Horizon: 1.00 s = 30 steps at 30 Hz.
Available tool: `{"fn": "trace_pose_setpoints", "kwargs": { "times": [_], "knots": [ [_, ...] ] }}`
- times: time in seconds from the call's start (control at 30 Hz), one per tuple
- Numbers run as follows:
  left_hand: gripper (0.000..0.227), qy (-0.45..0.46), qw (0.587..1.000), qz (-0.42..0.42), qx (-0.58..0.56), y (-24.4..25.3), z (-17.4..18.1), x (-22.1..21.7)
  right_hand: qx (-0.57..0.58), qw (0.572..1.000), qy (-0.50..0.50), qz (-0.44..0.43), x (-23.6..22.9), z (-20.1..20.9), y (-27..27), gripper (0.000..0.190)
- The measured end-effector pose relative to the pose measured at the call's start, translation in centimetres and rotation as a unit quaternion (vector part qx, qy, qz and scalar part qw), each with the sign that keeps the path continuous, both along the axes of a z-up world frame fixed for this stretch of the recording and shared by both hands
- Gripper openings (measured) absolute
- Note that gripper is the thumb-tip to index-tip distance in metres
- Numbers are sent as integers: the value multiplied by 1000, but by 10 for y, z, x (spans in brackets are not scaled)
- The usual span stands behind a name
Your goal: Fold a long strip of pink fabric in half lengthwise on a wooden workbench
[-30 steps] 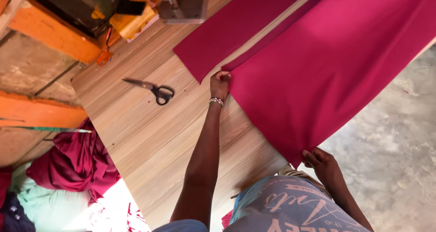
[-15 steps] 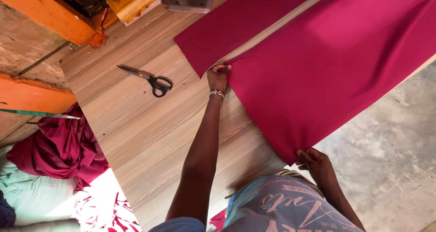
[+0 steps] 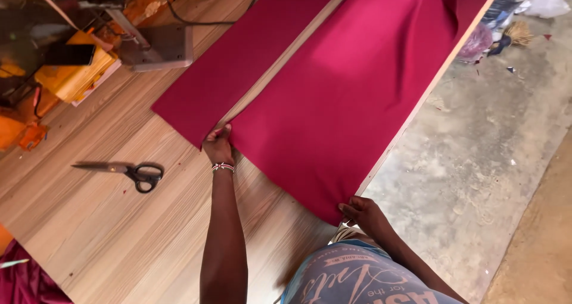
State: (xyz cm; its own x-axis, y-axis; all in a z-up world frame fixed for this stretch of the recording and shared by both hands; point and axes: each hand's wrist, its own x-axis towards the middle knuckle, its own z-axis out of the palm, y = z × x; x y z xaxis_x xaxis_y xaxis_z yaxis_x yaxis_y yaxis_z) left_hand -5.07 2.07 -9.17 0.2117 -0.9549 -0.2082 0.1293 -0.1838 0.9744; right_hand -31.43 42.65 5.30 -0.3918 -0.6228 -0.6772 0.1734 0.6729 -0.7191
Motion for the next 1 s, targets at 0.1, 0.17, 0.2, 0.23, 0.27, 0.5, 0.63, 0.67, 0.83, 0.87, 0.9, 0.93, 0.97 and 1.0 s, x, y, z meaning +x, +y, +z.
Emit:
{"fn": "trace_pose_setpoints", "kwargs": {
  "times": [0.1, 0.17, 0.2, 0.23, 0.27, 0.5, 0.63, 0.67, 0.83, 0.87, 0.9, 0.93, 0.97, 1.0],
  "knots": [
    [16, 15, 1000, 0, -15, 2, 9, -1, -6, 1000, -4, 6, -2, -5, 1, 22],
    [11, 2, 1000, -14, -15, 13, 35, -1, -6, 1000, -1, 6, 0, 9, -1, 24],
    [11, 1, 1000, -15, -16, 12, 32, -1, -7, 1000, -2, 5, -2, 2, 0, 24],
    [7, 8, 1000, -26, -15, 12, 29, 0, -9, 1000, -4, 5, -3, -4, 1, 23],
    [4, 16, 999, -37, -14, 14, 25, 0, -10, 1000, -6, 4, -4, -11, 4, 23],
    [13, 52, 995, -81, 16, 14, 21, 8, -14, 1000, -18, -20, 0, 26, 1, 19],
    [19, 94, 995, -25, -1, 2, -19, 12, -26, 999, -17, -28, -10, -10, 14, 18],
    [21, 119, 993, -19, -7, -5, -25, 14, -39, 999, -12, -31, -13, -19, 11, 19],
    [20, 137, 990, -13, 8, 17, 26, 1, -29, 999, 6, -13, -5, 2, 8, 21],
    [23, 149, 989, -20, 14, 20, 29, -1, -33, 999, 9, -18, -5, 1, 8, 21],
    [23, 149, 989, -17, 16, 12, 11, -5, -30, 999, 9, -16, -8, -2, 9, 21],
    [22, 147, 989, -17, 10, 6, -7, -4, -38, 999, 13, -24, -9, -6, 10, 21],
    [20, 144, 989, -17, 4, 0, -26, -2, -45, 998, 17, -32, -10, -10, 10, 20],
    [20, 143, 990, -8, 4, 3, -31, 0, -45, 999, 15, -23, -6, 8, 8, 20]
  ]
}}
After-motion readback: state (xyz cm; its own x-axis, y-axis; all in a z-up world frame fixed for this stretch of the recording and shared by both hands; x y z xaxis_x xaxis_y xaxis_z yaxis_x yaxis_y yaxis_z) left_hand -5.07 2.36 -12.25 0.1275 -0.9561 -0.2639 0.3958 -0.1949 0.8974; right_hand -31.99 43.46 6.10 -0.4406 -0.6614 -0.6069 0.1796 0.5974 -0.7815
